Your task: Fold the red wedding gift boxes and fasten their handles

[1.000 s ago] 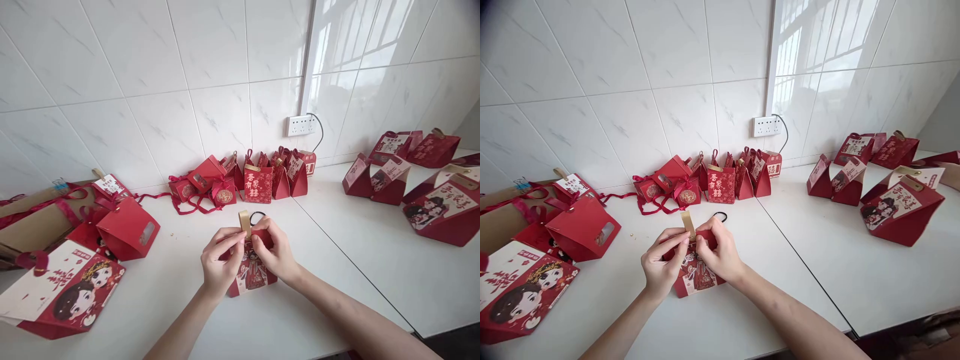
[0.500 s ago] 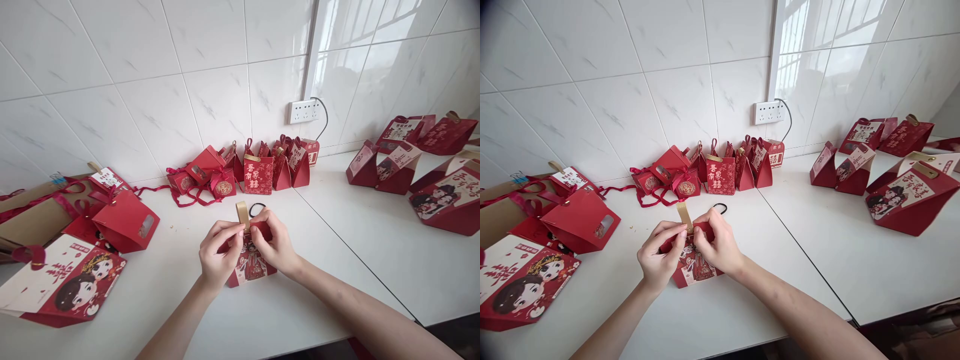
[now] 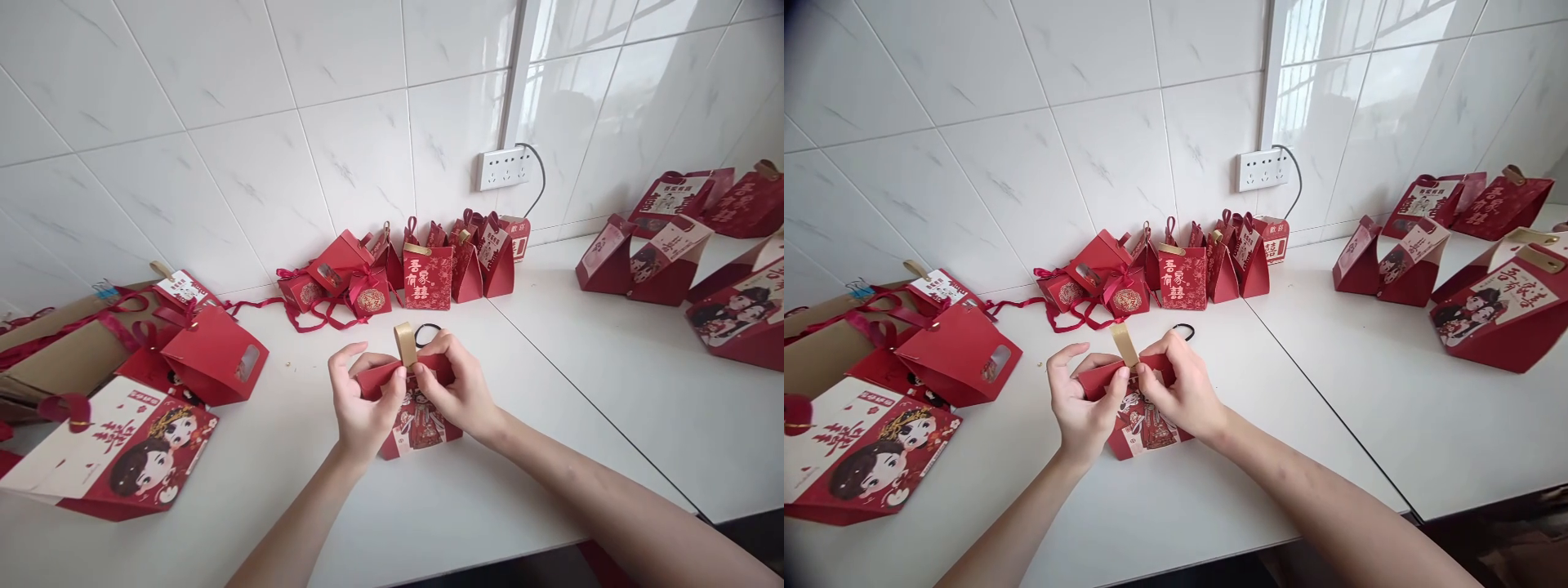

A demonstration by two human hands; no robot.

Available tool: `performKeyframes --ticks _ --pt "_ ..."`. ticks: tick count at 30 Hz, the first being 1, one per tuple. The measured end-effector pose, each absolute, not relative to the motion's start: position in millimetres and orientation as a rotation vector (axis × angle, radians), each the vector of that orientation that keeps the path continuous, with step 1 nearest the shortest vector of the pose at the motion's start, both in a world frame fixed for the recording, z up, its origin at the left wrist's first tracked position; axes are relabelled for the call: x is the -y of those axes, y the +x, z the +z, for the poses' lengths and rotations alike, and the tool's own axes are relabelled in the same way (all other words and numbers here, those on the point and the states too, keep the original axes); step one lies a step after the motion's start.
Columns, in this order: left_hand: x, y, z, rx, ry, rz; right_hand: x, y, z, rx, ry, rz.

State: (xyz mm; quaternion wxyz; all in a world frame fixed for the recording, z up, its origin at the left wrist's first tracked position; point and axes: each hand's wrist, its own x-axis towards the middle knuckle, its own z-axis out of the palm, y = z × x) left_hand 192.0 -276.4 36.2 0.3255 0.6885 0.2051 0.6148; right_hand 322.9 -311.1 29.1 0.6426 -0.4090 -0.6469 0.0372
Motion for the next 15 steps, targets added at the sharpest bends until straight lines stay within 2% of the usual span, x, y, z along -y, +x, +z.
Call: performKeyframes --ticks 8,15 --pt "274 187 38 -0.654 1.919 1.553 311 323 27 1.489 -0.915 0.049" --pt "263 177 25 -0.498 1.856 1.403 313 331 26 1.572 -0.881 0.138"
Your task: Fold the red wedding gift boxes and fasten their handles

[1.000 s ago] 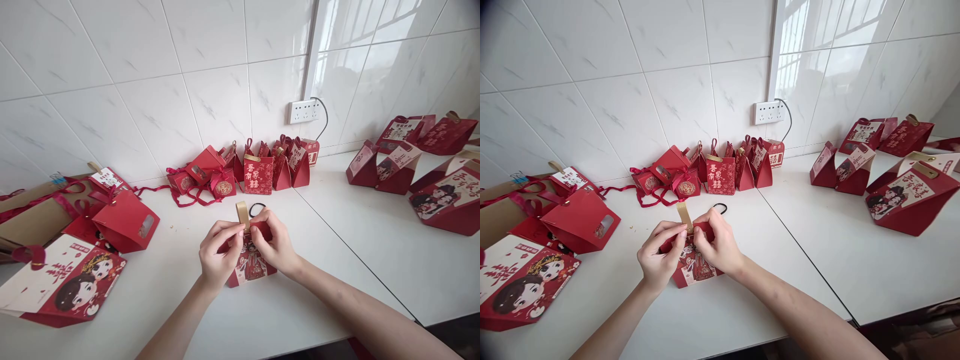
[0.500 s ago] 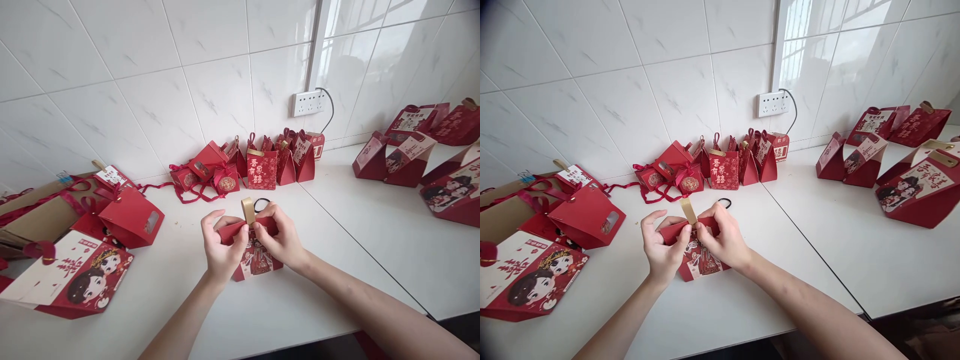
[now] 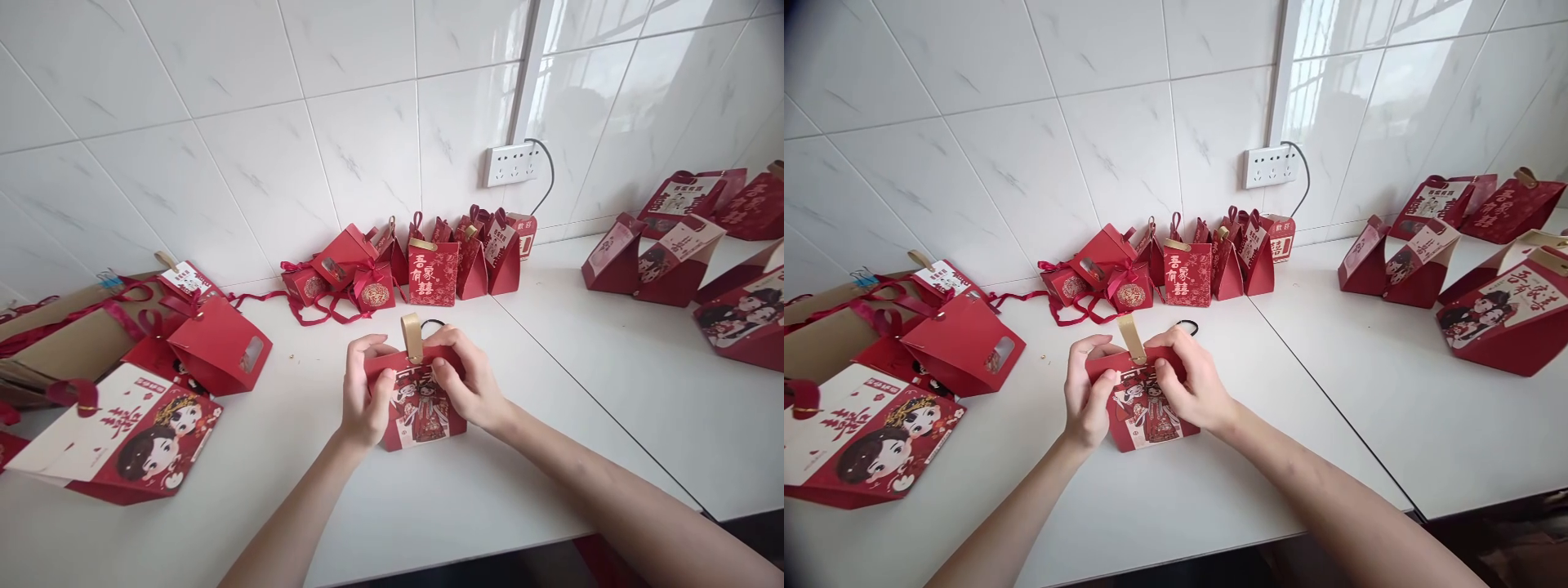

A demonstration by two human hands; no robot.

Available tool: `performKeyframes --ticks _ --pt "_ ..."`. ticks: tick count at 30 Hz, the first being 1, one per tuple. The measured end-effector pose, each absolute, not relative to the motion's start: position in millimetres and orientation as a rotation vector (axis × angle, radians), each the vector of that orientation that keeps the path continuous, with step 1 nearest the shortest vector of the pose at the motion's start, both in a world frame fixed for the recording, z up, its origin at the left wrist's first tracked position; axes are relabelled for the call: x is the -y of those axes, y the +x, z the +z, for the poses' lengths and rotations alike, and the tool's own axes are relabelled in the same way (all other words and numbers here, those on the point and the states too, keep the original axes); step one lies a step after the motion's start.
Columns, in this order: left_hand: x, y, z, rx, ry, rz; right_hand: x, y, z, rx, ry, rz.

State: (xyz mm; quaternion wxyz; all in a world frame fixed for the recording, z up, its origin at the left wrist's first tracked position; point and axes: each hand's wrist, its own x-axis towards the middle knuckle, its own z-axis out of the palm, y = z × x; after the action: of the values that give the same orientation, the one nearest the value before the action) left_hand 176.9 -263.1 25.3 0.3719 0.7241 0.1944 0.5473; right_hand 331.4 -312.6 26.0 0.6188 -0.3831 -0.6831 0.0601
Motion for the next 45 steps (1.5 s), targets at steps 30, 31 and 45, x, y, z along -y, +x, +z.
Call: performKeyframes --ticks 30,31,45 --pt "245 183 25 -0.815 1.437 0.963 282 361 22 0.726 -0.894 0.936" --pt "247 185 25 -0.803 1.456 0.944 282 359 21 0.728 -0.88 0.944" --pt "262 195 9 -0.695 2.097 1.373 285 364 15 0.68 -0.768 1.157"
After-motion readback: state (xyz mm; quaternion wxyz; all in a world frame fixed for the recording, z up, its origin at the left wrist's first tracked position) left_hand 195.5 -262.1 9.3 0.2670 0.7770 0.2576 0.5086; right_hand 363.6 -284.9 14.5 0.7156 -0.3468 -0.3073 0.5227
